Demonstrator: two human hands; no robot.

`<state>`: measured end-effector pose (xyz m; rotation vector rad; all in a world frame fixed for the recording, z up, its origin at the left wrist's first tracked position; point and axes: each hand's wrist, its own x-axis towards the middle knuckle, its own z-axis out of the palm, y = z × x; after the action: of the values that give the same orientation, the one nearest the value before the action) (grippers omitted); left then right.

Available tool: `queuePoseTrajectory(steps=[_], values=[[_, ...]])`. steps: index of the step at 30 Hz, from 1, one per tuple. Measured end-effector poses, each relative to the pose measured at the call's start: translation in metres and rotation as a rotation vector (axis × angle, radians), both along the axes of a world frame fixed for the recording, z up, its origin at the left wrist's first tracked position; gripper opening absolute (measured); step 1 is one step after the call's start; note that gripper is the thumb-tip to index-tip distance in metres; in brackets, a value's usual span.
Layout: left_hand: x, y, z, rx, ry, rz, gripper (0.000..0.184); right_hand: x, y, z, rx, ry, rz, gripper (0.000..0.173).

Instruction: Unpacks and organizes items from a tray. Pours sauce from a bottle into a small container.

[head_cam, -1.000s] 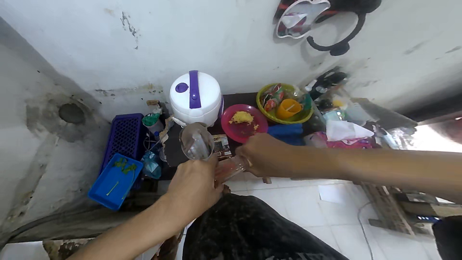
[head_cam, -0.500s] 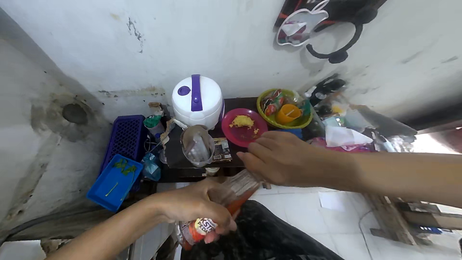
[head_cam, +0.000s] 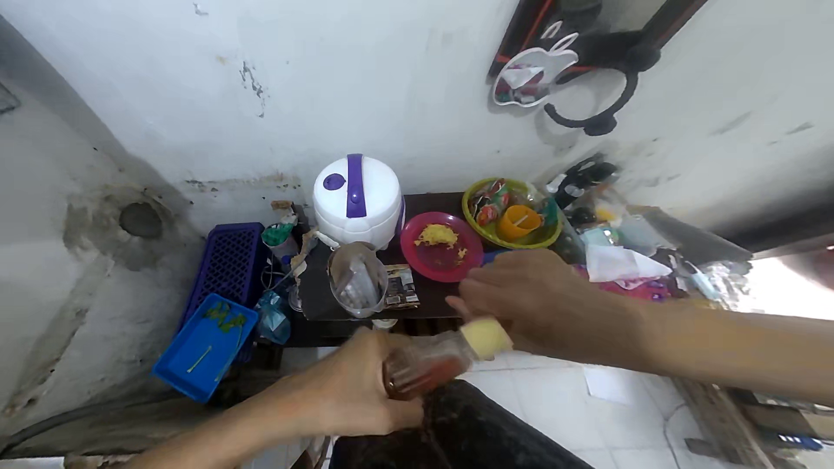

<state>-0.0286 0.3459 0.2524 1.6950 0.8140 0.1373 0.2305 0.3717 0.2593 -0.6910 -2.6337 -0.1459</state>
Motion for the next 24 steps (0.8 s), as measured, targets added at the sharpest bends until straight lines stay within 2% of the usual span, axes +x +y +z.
queuePoseTrajectory(steps=[2, 3, 4, 5, 6, 8, 9, 12, 15, 18, 21, 24], values=[[0.003, -0.006, -0.003, 0.520, 0.179, 0.090, 0.025, 0.010, 0.002, 0.010, -0.600, -0.119, -0.060, 0.021], [0.005, -0.008, -0.007, 0.711, 0.215, 0.125, 0.027, 0.011, 0.008, 0.014, -0.899, -0.180, -0.062, 0.022], [0.006, -0.008, -0.013, 0.917, 0.227, 0.146, 0.029, 0.012, 0.014, 0.014, -1.126, -0.211, -0.029, 0.032], [0.008, -0.006, -0.019, 1.120, 0.233, 0.151, 0.029, 0.012, 0.020, 0.012, -1.311, -0.225, 0.016, 0.043], [0.010, -0.003, -0.023, 1.298, 0.248, 0.145, 0.025, 0.011, 0.025, 0.012, -1.451, -0.243, 0.064, 0.045], [0.014, 0.001, -0.025, 1.538, 0.295, 0.132, 0.014, 0.012, 0.032, 0.004, -1.628, -0.212, 0.164, 0.033], [0.016, 0.002, -0.025, 1.626, 0.313, 0.136, 0.011, 0.013, 0.034, -0.001, -1.682, -0.196, 0.208, 0.027], [0.020, -0.001, -0.018, 1.782, 0.327, 0.149, 0.020, 0.010, 0.029, -0.013, -1.831, -0.167, 0.212, 0.013], [0.024, -0.002, -0.013, 1.894, 0.288, 0.122, 0.023, 0.001, 0.016, -0.018, -1.986, -0.188, 0.113, 0.020], [0.025, -0.001, -0.014, 1.950, 0.302, 0.064, 0.023, -0.008, 0.005, -0.025, -2.005, -0.148, -0.010, 0.022], [0.022, -0.003, -0.023, 1.897, 0.341, 0.100, 0.023, -0.014, 0.005, -0.014, -1.702, -0.201, -0.184, 0.025], [0.021, -0.011, -0.025, 1.786, 0.388, 0.192, 0.020, -0.012, 0.003, -0.003, -1.334, -0.219, -0.178, 0.027]])
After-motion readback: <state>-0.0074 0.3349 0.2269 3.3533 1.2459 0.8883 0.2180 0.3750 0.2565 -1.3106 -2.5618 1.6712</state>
